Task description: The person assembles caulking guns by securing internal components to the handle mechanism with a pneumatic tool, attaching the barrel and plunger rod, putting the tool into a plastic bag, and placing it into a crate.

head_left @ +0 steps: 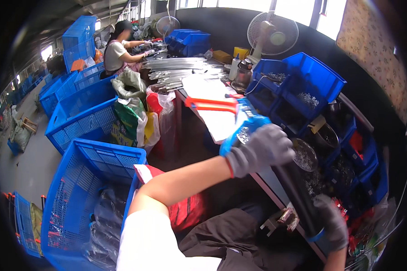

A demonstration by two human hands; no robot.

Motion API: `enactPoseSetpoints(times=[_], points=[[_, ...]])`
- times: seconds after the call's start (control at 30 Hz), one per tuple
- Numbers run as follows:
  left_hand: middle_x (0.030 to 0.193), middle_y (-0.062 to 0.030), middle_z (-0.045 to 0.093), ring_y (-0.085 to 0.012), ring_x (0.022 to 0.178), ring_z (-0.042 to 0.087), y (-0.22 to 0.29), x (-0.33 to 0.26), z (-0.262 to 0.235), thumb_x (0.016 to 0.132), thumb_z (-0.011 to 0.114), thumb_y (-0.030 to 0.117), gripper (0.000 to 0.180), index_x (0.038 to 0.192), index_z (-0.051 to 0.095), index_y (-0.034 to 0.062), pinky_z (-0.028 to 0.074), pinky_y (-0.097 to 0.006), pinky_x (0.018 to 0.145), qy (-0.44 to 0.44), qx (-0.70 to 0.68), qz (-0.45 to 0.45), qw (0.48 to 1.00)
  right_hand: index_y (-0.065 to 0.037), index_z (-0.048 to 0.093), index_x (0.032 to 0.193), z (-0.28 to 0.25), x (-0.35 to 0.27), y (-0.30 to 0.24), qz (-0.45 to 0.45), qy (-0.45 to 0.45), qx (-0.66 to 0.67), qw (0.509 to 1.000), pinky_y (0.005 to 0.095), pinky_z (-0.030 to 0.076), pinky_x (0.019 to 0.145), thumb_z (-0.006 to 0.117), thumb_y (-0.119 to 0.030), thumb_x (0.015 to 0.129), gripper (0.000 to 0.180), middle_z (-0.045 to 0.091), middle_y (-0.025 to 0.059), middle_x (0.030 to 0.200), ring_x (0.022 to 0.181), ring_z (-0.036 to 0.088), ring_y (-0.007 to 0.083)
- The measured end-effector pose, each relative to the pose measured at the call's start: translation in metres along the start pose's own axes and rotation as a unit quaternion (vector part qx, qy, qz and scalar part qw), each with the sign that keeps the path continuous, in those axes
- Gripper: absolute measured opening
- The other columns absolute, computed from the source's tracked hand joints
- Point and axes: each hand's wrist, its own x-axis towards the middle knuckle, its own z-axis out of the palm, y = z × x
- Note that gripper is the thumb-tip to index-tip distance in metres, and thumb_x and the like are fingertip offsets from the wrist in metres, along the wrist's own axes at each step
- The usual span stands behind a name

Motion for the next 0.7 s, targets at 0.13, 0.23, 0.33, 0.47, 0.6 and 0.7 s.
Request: enactPoseSetpoints(times=[0.13, 0.23, 0.33, 0.47, 0.6, 0.7], points=[[0.122, -0.0099, 0.052, -0.0255, 0.116, 0.053, 0.041, 0.018, 0.01, 0.078, 0.064, 0.019, 0.035, 0.111, 0.053, 0.0186, 0.046, -0.042, 0.105, 0.166, 0.026, -0.012, 0.986, -0.001, 0.055, 0.126, 0.071, -0.003, 0.03, 0.197, -0.097, 0.071, 0.973, 0.0299, 0.051, 0.084, 0.083, -0.008, 0.064, 0.069, 0.068, 0.0062, 0.102, 0.092, 0.065, 0.0158], [0.114, -0.008, 0.058, -0.0274, 0.108, 0.057, 0.065, -0.018, 0.008, 0.077, 0.063, 0.014, 0.023, 0.1, 0.059, 0.0145, 0.05, -0.043, 0.097, 0.208, -0.197, -0.029, 0.958, 0.001, 0.058, 0.115, 0.068, -0.012, 0.026, 0.154, 0.018, 0.098, 0.983, 0.0292, 0.052, 0.077, 0.085, -0.011, 0.06, 0.063, 0.067, 0.0071, 0.096, 0.085, 0.064, 0.0148], [0.1, -0.01, 0.063, -0.0295, 0.097, 0.062, 0.013, -0.069, 0.017, 0.072, 0.066, 0.017, 0.022, 0.093, 0.063, 0.0105, 0.051, -0.043, 0.083, -0.064, -0.206, -0.222, 0.951, 0.001, 0.058, 0.109, 0.053, -0.024, 0.039, 0.091, 0.139, 0.028, 0.986, 0.0303, 0.053, 0.075, 0.085, -0.016, 0.058, 0.06, 0.067, 0.0072, 0.091, 0.083, 0.066, 0.0164], [0.103, -0.014, 0.066, -0.0298, 0.099, 0.064, -0.074, -0.179, 0.072, 0.076, 0.07, 0.034, 0.036, 0.101, 0.064, 0.0088, 0.048, -0.043, 0.085, -0.157, 0.13, -0.291, 0.935, 0.002, 0.057, 0.112, 0.057, -0.031, 0.024, 0.114, 0.091, 0.075, 0.986, 0.0321, 0.054, 0.076, 0.085, -0.016, 0.06, 0.062, 0.068, 0.01, 0.091, 0.083, 0.068, 0.0194], [0.095, -0.0082, 0.069, -0.0269, 0.091, 0.067, -0.1, -0.212, 0.11, 0.081, 0.065, 0.029, 0.019, 0.091, 0.067, 0.0126, 0.051, -0.042, 0.08, -0.233, 0.102, -0.249, 0.935, -0.001, 0.06, 0.117, 0.058, -0.031, 0.009, 0.142, 0.024, 0.037, 0.989, 0.0314, 0.052, 0.076, 0.084, -0.027, 0.07, 0.059, 0.066, 0.0082, 0.093, 0.084, 0.065, 0.0184], [0.088, -0.0056, 0.068, -0.0262, 0.085, 0.067, -0.111, -0.216, 0.112, 0.082, 0.063, 0.027, 0.014, 0.089, 0.068, 0.0152, 0.052, -0.041, 0.075, -0.313, 0.137, -0.235, 0.91, -0.001, 0.056, 0.124, 0.062, -0.026, 0.012, 0.228, -0.02, -0.02, 0.973, 0.0264, 0.047, 0.082, 0.088, -0.031, 0.07, 0.07, 0.06, -0.0008, 0.103, 0.093, 0.056, 0.0089]])
